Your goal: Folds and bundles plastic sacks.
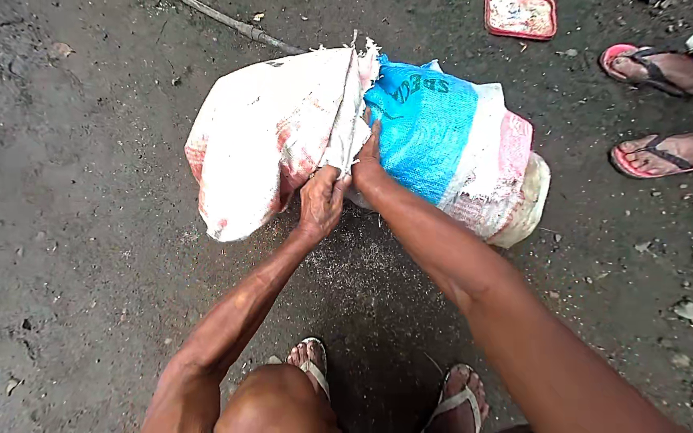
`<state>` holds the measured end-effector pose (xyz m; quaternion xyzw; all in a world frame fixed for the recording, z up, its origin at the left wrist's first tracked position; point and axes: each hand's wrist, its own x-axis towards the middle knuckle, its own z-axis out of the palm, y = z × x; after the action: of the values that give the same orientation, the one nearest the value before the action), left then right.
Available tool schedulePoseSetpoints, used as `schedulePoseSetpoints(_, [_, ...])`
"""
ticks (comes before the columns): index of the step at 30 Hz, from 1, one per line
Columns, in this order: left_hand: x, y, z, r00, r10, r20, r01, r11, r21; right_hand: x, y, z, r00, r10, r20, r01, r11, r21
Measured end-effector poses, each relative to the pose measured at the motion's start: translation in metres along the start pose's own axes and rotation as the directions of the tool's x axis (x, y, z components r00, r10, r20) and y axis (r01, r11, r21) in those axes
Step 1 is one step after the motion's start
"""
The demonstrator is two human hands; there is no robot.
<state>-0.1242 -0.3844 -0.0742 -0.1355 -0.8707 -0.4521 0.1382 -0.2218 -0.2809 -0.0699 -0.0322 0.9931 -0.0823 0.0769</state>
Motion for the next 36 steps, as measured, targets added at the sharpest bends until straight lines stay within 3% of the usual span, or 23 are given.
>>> schedulePoseSetpoints(3, [-0.006,-0.01,0.005,0.995,0.004,0.098,-0.004,1.0,-0.001,0.003,0.016,-0.003,0.996,-0.086,0.03,0.086,0.996,-0.023])
schedulePoseSetpoints(7, [-0.016,-0.055,0.0,0.987,-0.093,0.13,0.087,0.995,0.051,-0.016,0.04,-0.026,0.947,-0.311,-0.075,0.303,0.947,-0.105])
schedulePoseSetpoints(10, [-0.032,-0.066,0.003,0.984,-0.155,0.092,0.141,0.98,0.138,-0.073,0.067,-0.007,0.847,-0.476,-0.235,0.428,0.875,-0.227])
schedulePoseSetpoints(13, [-0.032,-0.066,0.007,0.984,-0.165,0.062,0.154,0.976,0.152,-0.108,0.089,0.035,0.814,-0.554,-0.175,0.48,0.811,-0.335])
schedulePoseSetpoints(18, [-0.028,-0.068,0.018,0.991,-0.134,0.008,0.132,0.98,0.147,-0.064,0.094,0.063,0.861,-0.471,-0.194,0.36,0.832,-0.421])
schedulePoseSetpoints(24, [-0.009,-0.081,-0.004,0.96,-0.277,0.024,0.254,0.908,0.335,-0.022,0.099,0.032,0.808,-0.474,-0.35,0.395,0.876,-0.276])
schedulePoseSetpoints(29, [0.02,-0.078,0.0,0.907,-0.389,-0.162,0.42,0.87,0.259,-0.023,0.089,-0.003,0.934,-0.29,-0.211,0.299,0.954,0.012])
schedulePoseSetpoints(33, [0.003,-0.085,0.001,0.86,-0.498,-0.112,0.51,0.838,0.195,-0.03,0.076,-0.01,0.97,-0.209,-0.126,0.225,0.967,0.124])
schedulePoseSetpoints(36, [-0.008,-0.064,0.017,0.838,-0.538,-0.089,0.539,0.842,-0.016,-0.039,0.063,-0.019,0.984,-0.151,-0.092,0.167,0.967,0.194])
